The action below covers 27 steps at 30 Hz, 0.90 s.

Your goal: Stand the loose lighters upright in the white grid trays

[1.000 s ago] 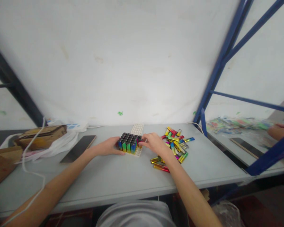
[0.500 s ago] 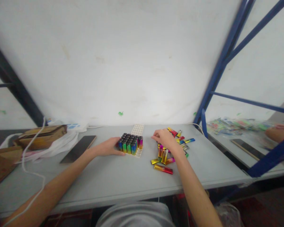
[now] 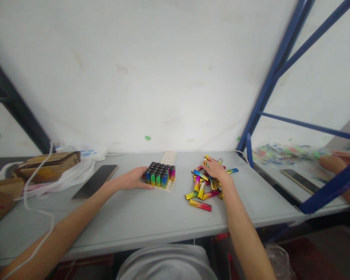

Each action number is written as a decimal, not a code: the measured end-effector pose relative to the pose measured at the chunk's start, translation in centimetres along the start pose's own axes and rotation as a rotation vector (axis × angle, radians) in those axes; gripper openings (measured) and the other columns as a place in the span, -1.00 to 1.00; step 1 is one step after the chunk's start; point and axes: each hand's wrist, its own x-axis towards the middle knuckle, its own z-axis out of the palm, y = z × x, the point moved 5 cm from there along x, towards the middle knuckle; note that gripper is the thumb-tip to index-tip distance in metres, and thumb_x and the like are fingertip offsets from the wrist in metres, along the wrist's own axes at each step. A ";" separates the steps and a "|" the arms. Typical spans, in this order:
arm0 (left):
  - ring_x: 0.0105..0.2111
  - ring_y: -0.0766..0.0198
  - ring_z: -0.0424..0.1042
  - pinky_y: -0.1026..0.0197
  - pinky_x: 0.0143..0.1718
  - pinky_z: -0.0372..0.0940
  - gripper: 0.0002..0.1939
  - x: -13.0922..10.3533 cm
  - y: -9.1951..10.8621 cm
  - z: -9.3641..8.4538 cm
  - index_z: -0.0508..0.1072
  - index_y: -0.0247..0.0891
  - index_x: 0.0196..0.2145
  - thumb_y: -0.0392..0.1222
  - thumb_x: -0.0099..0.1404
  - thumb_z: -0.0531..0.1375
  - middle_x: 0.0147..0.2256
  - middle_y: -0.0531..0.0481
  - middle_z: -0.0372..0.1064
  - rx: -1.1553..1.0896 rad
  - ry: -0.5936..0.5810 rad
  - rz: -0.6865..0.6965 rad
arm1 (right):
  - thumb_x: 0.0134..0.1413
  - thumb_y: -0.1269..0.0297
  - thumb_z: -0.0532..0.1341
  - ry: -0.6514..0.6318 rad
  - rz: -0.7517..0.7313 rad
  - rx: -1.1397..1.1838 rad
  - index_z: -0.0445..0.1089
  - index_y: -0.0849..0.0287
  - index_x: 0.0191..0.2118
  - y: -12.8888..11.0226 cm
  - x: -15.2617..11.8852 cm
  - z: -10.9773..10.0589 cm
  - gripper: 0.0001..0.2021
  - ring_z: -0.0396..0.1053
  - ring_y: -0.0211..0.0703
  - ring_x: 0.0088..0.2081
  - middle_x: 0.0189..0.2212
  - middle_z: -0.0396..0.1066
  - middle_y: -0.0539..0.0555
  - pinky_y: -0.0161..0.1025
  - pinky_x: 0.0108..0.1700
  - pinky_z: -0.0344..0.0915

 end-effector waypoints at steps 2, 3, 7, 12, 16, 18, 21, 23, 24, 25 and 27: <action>-0.15 -0.05 0.49 0.14 -0.18 0.34 -0.36 0.0 0.1 0.0 0.50 -0.28 -0.13 0.32 0.06 0.36 -0.16 -0.12 0.54 -0.004 0.006 0.009 | 0.39 0.25 0.11 0.003 -0.065 0.019 0.54 0.23 0.05 -0.4 0.0 -0.5 -0.69 0.36 0.05 0.23 0.13 0.48 0.29 -0.10 0.28 0.18; -0.15 -0.05 0.49 0.14 -0.18 0.33 -0.36 0.1 0.1 0.0 0.50 -0.28 -0.13 0.32 0.06 0.36 -0.17 -0.12 0.54 -0.012 0.007 0.017 | 0.36 0.26 0.16 0.020 -0.070 0.022 0.56 0.23 -0.02 -0.4 0.0 -0.8 -0.73 0.41 0.06 0.16 0.06 0.52 0.28 -0.10 0.24 0.22; -0.18 -0.05 0.49 0.14 -0.21 0.33 -0.37 0.2 -0.2 0.2 0.51 -0.26 -0.15 0.33 0.04 0.36 -0.21 -0.09 0.54 -0.034 0.007 0.032 | 0.28 0.15 0.28 0.121 -0.053 0.045 0.56 0.23 -0.08 -0.4 -0.6 -1.9 -0.74 0.43 0.06 0.05 -0.06 0.54 0.26 -0.10 0.14 0.27; -0.17 -0.05 0.48 0.14 -0.21 0.33 -0.37 0.1 -0.4 0.2 0.51 -0.25 -0.13 0.31 0.04 0.38 -0.18 -0.10 0.54 -0.029 0.019 0.022 | 0.19 0.01 0.34 0.048 -0.009 0.078 0.57 0.20 -0.14 -0.7 -1.4 -1.9 -0.67 0.48 0.04 -0.12 -0.19 0.56 0.20 -0.14 -0.04 0.32; -0.15 -0.06 0.49 0.12 -0.18 0.33 -0.34 0.1 -0.3 0.2 0.50 -0.27 -0.09 0.31 0.06 0.38 -0.15 -0.12 0.54 -0.008 0.018 0.021 | 0.20 0.18 0.34 -0.017 -0.020 0.113 0.57 0.19 -0.13 -1.8 -1.7 -2.0 -0.78 0.51 -0.03 -0.20 -0.23 0.59 0.17 -0.19 -0.11 0.33; -0.15 -0.06 0.49 0.12 -0.17 0.33 -0.34 0.1 -0.3 0.2 0.50 -0.28 -0.09 0.31 0.07 0.37 -0.14 -0.13 0.54 -0.002 0.013 0.020 | 0.22 0.22 0.31 0.015 -0.030 0.117 0.58 0.20 -0.17 -2.4 -1.6 -2.4 -0.82 0.51 -0.02 -0.19 -0.23 0.60 0.18 -0.18 -0.09 0.32; -0.16 -0.05 0.49 0.13 -0.18 0.33 -0.35 0.1 -0.3 0.2 0.50 -0.28 -0.10 0.31 0.07 0.37 -0.16 -0.12 0.54 -0.019 0.008 0.029 | 0.27 0.18 0.24 0.105 -0.017 0.181 0.57 0.20 -0.26 -2.8 -1.5 -3.3 -0.78 0.53 0.01 -0.19 -0.26 0.61 0.20 -0.17 -0.10 0.32; -0.17 -0.04 0.49 0.13 -0.19 0.34 -0.36 0.2 -0.4 0.3 0.51 -0.27 -0.12 0.31 0.06 0.37 -0.17 -0.11 0.54 -0.029 0.002 0.034 | 0.31 0.10 0.17 0.212 0.016 0.286 0.53 0.19 -0.29 -2.8 -1.5 -3.9 -0.70 0.53 0.01 -0.24 -0.31 0.61 0.18 -0.17 -0.15 0.34; -0.17 -0.04 0.49 0.13 -0.19 0.34 -0.36 0.2 -0.5 0.3 0.51 -0.27 -0.12 0.31 0.06 0.37 -0.17 -0.11 0.54 -0.029 0.002 0.032 | 0.34 0.05 0.11 0.257 0.033 0.361 0.50 0.18 -0.31 -2.8 -1.5 -4.1 -0.65 0.53 0.00 -0.30 -0.37 0.59 0.16 -0.17 -0.20 0.34; -0.17 -0.04 0.49 0.12 -0.19 0.34 -0.37 0.1 -0.6 0.3 0.51 -0.27 -0.12 0.31 0.06 0.37 -0.17 -0.11 0.54 -0.026 0.002 0.028 | 0.36 -0.01 0.05 0.285 0.047 0.456 0.46 0.16 -0.33 -2.9 -1.5 -4.1 -0.59 0.50 -0.04 -0.38 -0.43 0.56 0.14 -0.18 -0.27 0.35; -0.17 -0.05 0.49 0.12 -0.19 0.34 -0.37 0.1 -0.6 0.3 0.51 -0.26 -0.13 0.32 0.06 0.37 -0.17 -0.11 0.54 -0.020 0.005 0.021 | 0.37 -0.13 -0.04 0.283 0.069 0.685 0.35 0.12 -0.36 -3.4 -1.5 -3.7 -0.52 0.38 -0.13 -0.57 -0.54 0.45 0.05 -0.21 -0.45 0.30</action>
